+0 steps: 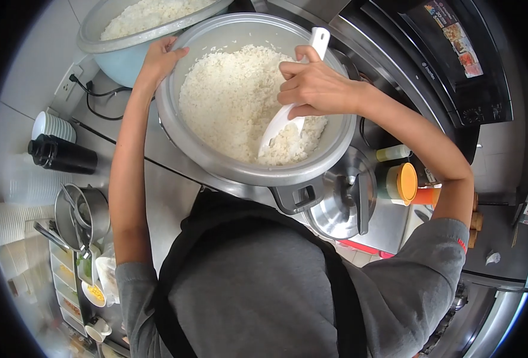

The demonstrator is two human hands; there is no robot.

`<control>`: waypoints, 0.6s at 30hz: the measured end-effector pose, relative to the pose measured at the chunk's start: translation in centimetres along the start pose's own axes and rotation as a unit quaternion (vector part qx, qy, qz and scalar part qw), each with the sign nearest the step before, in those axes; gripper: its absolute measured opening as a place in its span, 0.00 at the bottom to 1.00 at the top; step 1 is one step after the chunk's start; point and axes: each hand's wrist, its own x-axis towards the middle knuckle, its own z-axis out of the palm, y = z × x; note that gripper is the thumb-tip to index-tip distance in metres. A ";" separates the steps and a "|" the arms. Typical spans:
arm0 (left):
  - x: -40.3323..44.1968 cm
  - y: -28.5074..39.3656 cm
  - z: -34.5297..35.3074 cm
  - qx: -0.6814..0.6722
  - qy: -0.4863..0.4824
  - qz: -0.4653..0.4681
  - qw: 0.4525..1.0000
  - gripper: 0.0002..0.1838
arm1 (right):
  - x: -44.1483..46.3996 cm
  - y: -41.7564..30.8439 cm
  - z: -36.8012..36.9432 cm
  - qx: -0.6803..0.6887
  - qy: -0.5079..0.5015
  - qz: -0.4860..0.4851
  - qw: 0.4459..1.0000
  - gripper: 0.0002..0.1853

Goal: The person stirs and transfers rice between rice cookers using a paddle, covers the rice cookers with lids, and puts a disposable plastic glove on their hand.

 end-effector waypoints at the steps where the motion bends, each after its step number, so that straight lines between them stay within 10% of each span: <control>1: 0.1 -0.1 0.0 0.000 0.005 0.004 1.000 0.20 | -0.3 -0.1 0.0 -0.006 0.008 0.002 1.000 0.13; 18: 0.5 -0.9 -0.3 0.016 0.003 0.024 1.000 0.22 | -5.1 1.6 0.3 0.043 -0.010 0.146 0.988 0.15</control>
